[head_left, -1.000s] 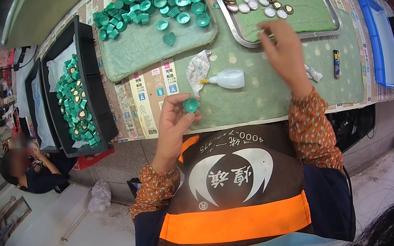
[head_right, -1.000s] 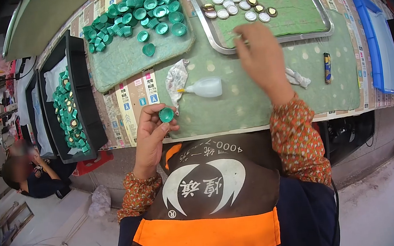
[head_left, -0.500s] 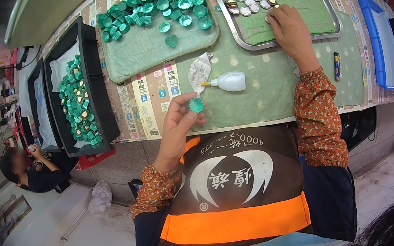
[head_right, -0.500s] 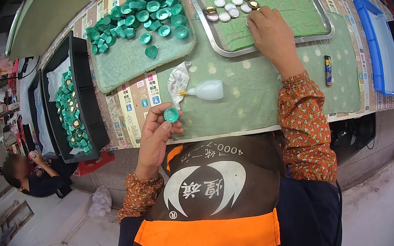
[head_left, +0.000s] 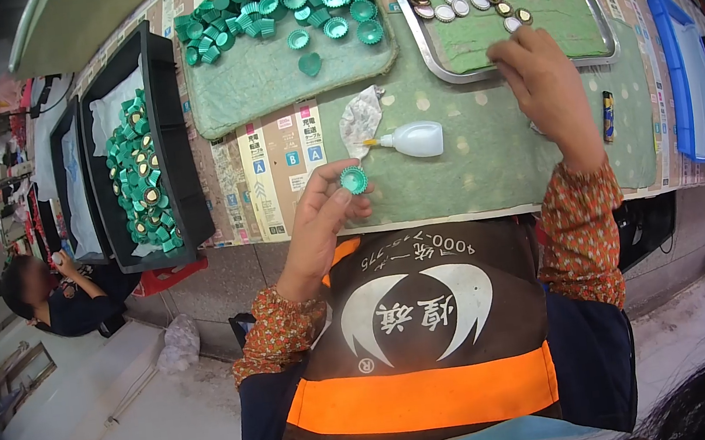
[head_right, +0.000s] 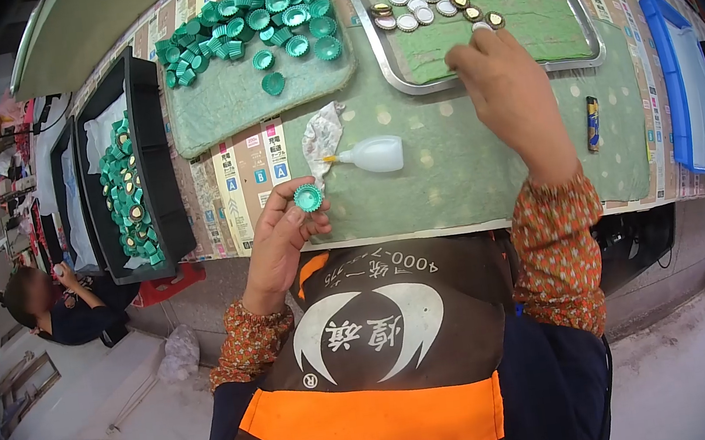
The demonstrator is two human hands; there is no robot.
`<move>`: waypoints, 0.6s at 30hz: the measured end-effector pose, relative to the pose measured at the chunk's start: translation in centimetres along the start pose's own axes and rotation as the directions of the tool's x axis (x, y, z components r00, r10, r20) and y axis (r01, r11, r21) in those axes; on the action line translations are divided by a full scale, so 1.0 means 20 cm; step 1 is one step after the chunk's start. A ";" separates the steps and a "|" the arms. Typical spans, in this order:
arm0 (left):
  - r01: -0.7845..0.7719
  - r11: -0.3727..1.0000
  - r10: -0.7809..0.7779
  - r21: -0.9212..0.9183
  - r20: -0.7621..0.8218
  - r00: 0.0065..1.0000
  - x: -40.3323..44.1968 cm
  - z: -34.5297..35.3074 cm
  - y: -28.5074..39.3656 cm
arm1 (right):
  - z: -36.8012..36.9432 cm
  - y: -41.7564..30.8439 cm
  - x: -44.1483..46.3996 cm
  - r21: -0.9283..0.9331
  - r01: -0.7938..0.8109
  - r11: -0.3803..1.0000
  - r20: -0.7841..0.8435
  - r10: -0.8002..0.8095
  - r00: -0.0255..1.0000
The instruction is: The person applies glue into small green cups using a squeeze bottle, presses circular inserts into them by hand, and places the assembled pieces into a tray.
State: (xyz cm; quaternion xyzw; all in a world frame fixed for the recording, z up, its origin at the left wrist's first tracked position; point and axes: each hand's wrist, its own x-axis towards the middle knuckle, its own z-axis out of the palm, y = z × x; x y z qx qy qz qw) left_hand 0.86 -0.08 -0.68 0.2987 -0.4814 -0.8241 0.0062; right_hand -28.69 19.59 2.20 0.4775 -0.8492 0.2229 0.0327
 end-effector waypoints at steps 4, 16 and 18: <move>0.013 1.000 -0.013 -0.022 -0.014 1.000 0.01 0.00 -0.02 | -0.02 -0.09 -0.14 -0.095 0.074 0.993 0.194 -0.054 0.979; 0.041 0.998 -0.037 -0.043 0.083 0.996 0.02 0.01 0.01 | 0.07 -0.17 -0.32 0.333 -0.287 0.898 0.224 0.220 0.949; 0.049 0.997 -0.043 -0.065 0.094 0.995 0.03 0.01 0.00 | 0.10 -0.18 -0.35 0.324 -0.296 0.898 0.226 0.230 0.947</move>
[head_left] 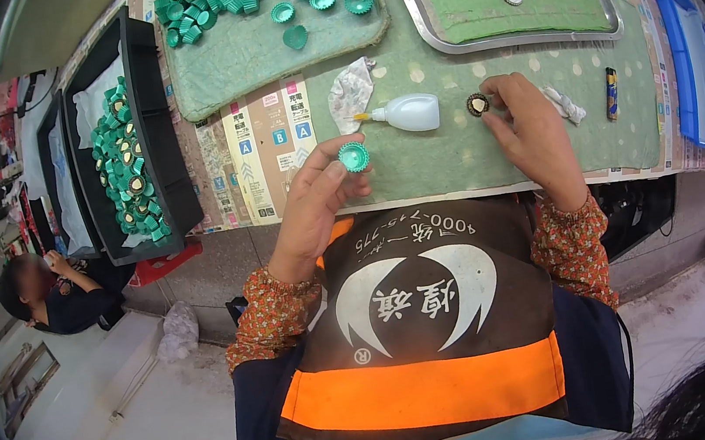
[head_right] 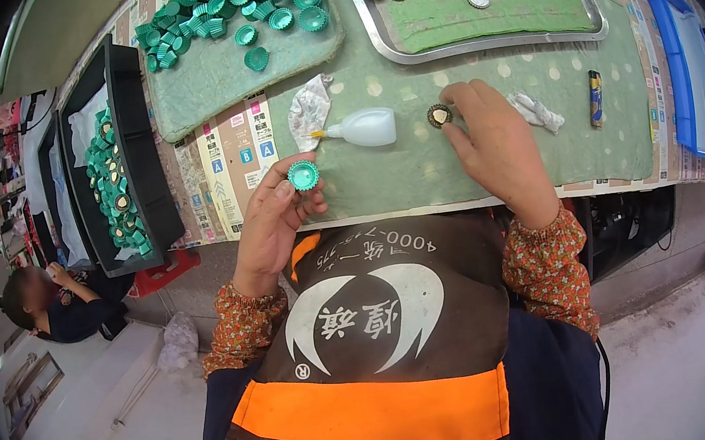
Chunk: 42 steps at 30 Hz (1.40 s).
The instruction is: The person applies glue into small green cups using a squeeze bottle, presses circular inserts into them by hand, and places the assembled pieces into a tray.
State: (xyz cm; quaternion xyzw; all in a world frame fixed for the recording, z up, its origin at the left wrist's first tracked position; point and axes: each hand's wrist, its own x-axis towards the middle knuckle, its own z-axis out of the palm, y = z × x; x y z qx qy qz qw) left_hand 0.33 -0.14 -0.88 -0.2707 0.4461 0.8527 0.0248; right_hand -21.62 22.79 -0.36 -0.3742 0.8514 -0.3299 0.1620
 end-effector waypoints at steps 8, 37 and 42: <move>0.008 1.000 -0.008 0.000 -0.037 0.999 0.00 0.02 0.00 | 0.07 -0.03 -0.03 -0.118 0.020 0.993 -0.099 -0.031 0.995; 0.094 0.981 -0.088 -0.171 0.041 0.995 -0.02 0.04 -0.06 | 0.23 -0.42 -0.04 0.243 0.365 0.899 0.033 -0.383 0.923; 0.105 0.980 -0.096 -0.167 0.062 0.993 -0.02 0.05 -0.05 | 0.23 -0.43 -0.05 0.228 0.324 0.918 0.074 -0.348 0.935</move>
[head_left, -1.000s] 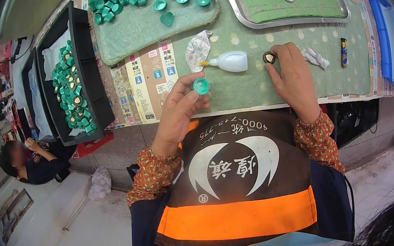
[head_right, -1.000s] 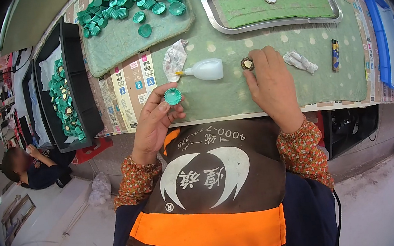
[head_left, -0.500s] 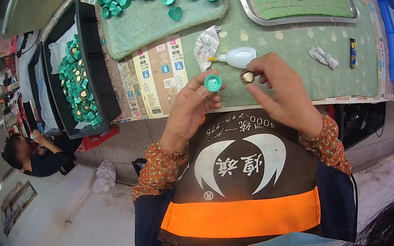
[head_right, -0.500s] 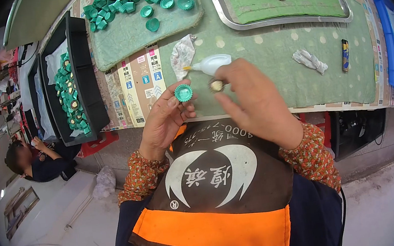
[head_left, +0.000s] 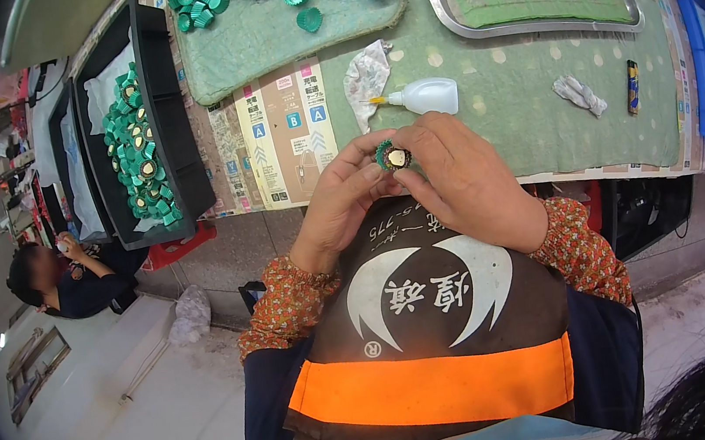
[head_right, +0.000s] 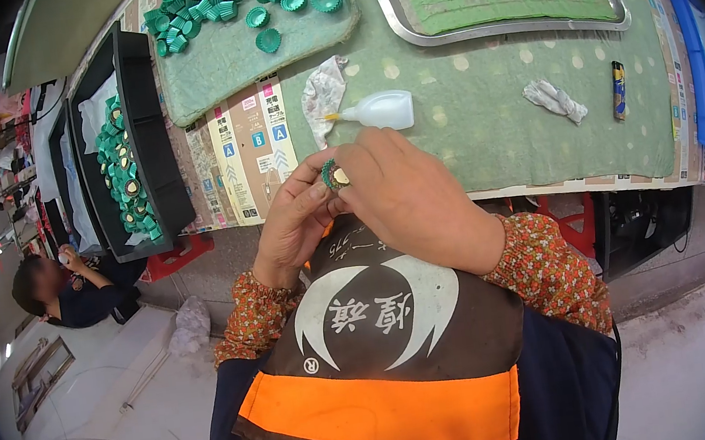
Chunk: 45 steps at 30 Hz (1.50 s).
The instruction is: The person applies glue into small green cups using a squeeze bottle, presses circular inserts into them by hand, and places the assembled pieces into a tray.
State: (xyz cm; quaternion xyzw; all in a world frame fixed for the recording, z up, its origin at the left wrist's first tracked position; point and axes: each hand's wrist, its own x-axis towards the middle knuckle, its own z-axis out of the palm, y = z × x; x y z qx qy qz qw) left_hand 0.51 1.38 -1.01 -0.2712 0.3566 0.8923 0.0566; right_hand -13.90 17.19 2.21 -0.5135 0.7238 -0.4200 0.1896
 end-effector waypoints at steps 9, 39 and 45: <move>0.009 1.000 -0.010 0.013 0.022 1.000 0.00 -0.01 -0.01 | 0.01 0.01 -0.01 -0.004 0.010 1.000 -0.026 -0.010 1.000; -0.071 0.942 0.094 0.329 -0.053 0.994 -0.01 0.06 -0.03 | 0.07 0.07 -0.07 0.295 -0.206 0.933 0.072 0.194 0.978; -0.129 0.931 0.147 0.343 -0.028 0.989 -0.02 0.08 -0.06 | 0.09 0.09 -0.06 0.462 -0.433 0.774 0.206 0.380 0.901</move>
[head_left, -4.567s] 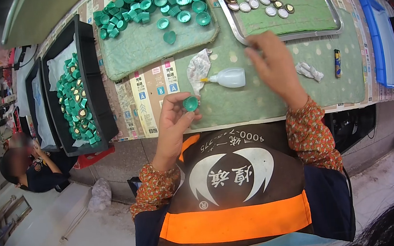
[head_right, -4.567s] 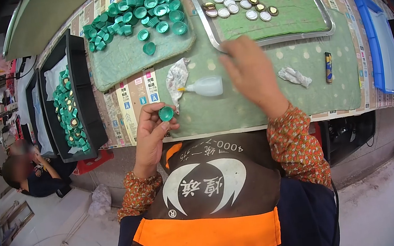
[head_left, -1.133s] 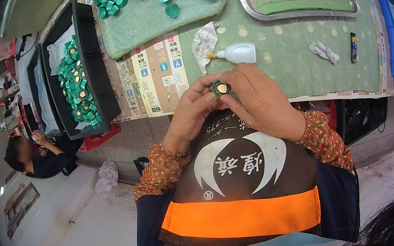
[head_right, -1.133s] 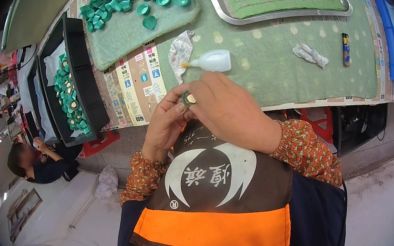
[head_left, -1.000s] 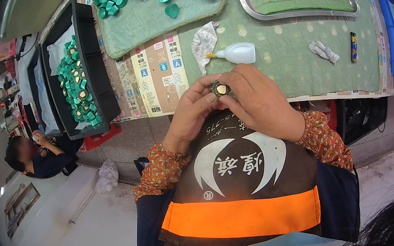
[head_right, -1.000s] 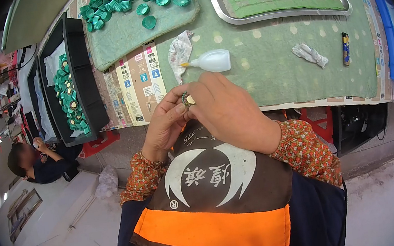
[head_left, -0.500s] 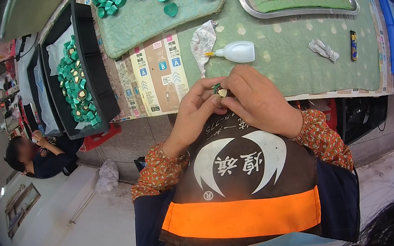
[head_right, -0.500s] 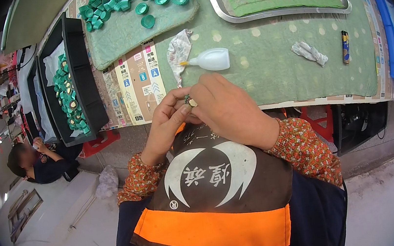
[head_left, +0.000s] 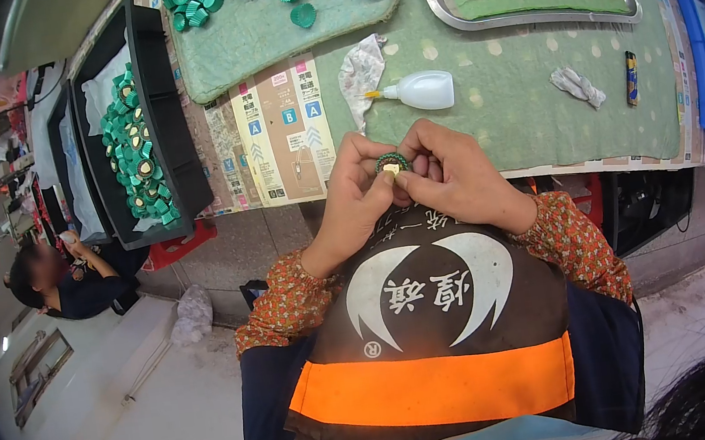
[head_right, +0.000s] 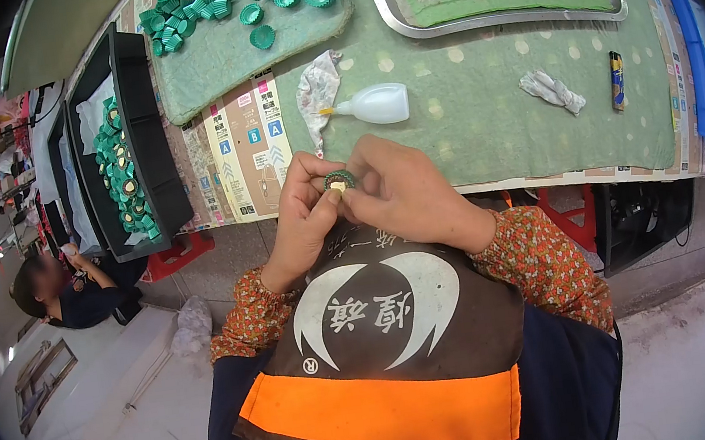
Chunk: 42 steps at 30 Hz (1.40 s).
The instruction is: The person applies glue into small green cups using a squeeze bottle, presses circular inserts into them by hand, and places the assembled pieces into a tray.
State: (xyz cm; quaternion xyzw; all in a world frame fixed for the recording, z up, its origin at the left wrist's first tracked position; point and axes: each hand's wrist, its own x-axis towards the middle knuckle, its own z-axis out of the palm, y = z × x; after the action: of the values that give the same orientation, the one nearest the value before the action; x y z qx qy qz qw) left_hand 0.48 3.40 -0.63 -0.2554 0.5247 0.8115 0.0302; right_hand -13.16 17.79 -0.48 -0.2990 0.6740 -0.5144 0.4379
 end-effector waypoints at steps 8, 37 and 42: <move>-0.005 0.999 0.005 -0.036 -0.008 1.000 -0.01 -0.01 -0.07 | 0.04 0.10 0.02 0.184 -0.049 0.982 0.023 0.045 0.999; -0.213 0.753 0.624 0.622 -0.574 0.530 -0.18 -0.69 0.40 | -0.30 -0.30 -0.26 -0.372 0.886 0.277 -0.225 -0.953 0.203; 0.308 0.470 0.805 0.827 -0.545 0.236 -0.38 -1.12 0.56 | -0.49 -0.29 -0.41 -0.497 0.836 -0.234 -0.343 -0.832 -0.437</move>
State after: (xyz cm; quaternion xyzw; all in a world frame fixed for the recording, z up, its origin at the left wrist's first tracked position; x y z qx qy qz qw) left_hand 12.10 -19.42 4.91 -0.5165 0.7825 0.1153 -0.3281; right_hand -18.63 27.31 8.14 -0.5228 0.2608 -0.7142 -0.3854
